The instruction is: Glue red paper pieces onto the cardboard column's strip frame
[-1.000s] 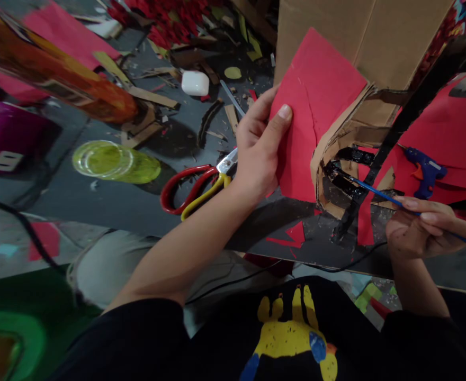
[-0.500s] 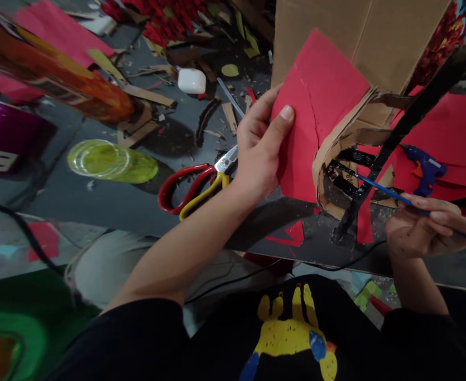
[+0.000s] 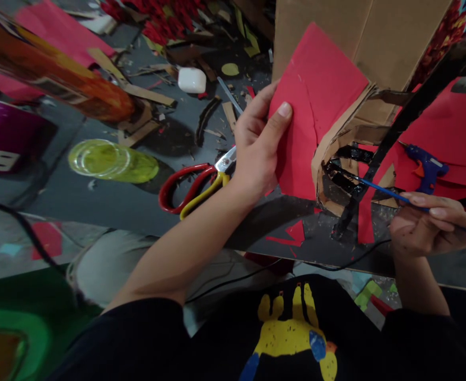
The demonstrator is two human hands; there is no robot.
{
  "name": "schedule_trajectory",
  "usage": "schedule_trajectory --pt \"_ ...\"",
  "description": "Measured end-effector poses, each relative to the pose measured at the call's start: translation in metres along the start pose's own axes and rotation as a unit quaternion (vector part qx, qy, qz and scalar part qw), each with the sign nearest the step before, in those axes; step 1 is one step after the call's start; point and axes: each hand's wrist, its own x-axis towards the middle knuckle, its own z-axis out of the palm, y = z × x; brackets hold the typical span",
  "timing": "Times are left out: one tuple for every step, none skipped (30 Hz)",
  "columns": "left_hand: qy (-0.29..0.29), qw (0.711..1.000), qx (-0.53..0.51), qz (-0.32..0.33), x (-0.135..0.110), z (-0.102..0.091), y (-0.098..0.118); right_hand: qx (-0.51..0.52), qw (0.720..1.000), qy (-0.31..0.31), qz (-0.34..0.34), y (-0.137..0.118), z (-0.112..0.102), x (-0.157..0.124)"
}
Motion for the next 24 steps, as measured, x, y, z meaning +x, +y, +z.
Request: schedule_trajectory --pt "0.003 1.0 0.001 -0.002 0.0 0.0 0.0 0.002 1.0 0.01 -0.003 -0.001 0.001 0.001" --pt "0.007 1.0 0.003 -0.006 0.0 0.0 0.0 0.004 1.0 0.022 -0.006 -0.001 0.002 0.002" --pt "0.01 1.0 0.004 -0.01 0.0 0.0 0.0 0.006 1.0 0.03 -0.004 -0.001 0.003 0.002" --pt "0.008 1.0 0.003 -0.009 0.0 0.0 0.0 0.01 0.999 0.035 -0.006 -0.001 0.004 0.002" --pt "0.004 1.0 0.001 -0.005 0.001 0.0 -0.001 0.014 0.999 0.033 -0.008 -0.001 0.005 0.002" --pt "0.0 1.0 0.002 0.0 0.001 -0.001 -0.001 0.018 0.999 0.026 -0.009 -0.001 0.006 0.002" --pt "-0.004 1.0 0.006 0.006 0.001 -0.001 -0.003 0.021 1.0 0.021 -0.008 -0.001 0.006 0.001" --pt "-0.007 1.0 0.011 0.012 0.0 -0.002 -0.004 0.026 0.999 0.018 -0.012 0.0 0.006 0.001" --pt "-0.007 1.0 0.017 0.017 0.0 -0.002 -0.004 0.029 0.999 0.015 -0.015 0.0 0.007 0.001" --pt "-0.005 1.0 0.023 0.019 0.0 -0.003 -0.005 0.032 0.999 0.013 -0.016 0.0 0.006 0.001" --pt "-0.001 1.0 0.026 0.018 0.0 -0.003 -0.005 0.03 0.999 0.009 -0.013 -0.001 0.006 0.001" --pt "0.001 1.0 0.026 0.016 0.0 -0.003 -0.005 0.028 1.0 0.002 -0.01 -0.001 0.005 0.001" --pt "0.001 1.0 0.023 0.014 0.0 -0.003 -0.006 0.025 1.0 -0.011 -0.004 -0.002 0.004 0.001" --pt "-0.002 1.0 0.022 0.012 0.0 -0.004 -0.006 0.023 0.999 -0.026 0.007 -0.003 0.002 0.0" --pt "-0.011 1.0 0.021 0.012 0.001 -0.005 -0.006 0.024 0.999 -0.037 0.017 -0.003 0.001 0.0" --pt "-0.023 0.999 0.023 0.014 0.002 -0.006 -0.007 0.03 0.998 -0.045 0.022 -0.003 0.0 0.0" --pt "-0.038 0.999 0.026 0.02 0.003 -0.008 -0.008 0.038 0.998 -0.048 0.025 -0.003 0.0 -0.001" --pt "-0.051 0.998 0.03 0.026 0.004 -0.011 -0.01 0.047 0.997 -0.049 0.024 -0.003 -0.001 -0.001" --pt "-0.06 0.997 0.035 0.031 0.005 -0.013 -0.012 0.053 0.997 -0.046 0.021 -0.002 -0.001 -0.001" --pt "-0.067 0.996 0.038 0.037 0.006 -0.016 -0.013 0.058 0.997 -0.044 0.015 -0.001 -0.001 -0.001" --pt "-0.069 0.996 0.042 0.041 0.007 -0.018 -0.015 0.062 0.997 -0.041 0.009 0.0 0.0 -0.001" --pt "-0.069 0.996 0.046 0.043 0.007 -0.02 -0.016 0.065 0.997 -0.04 0.004 0.0 0.0 0.0" --pt "-0.067 0.995 0.05 0.046 0.007 -0.021 -0.016 0.064 0.997 -0.039 0.002 0.001 -0.001 0.0" --pt "-0.063 0.995 0.054 0.048 0.007 -0.022 -0.017 0.061 0.997 -0.04 0.0 0.001 -0.002 0.0"
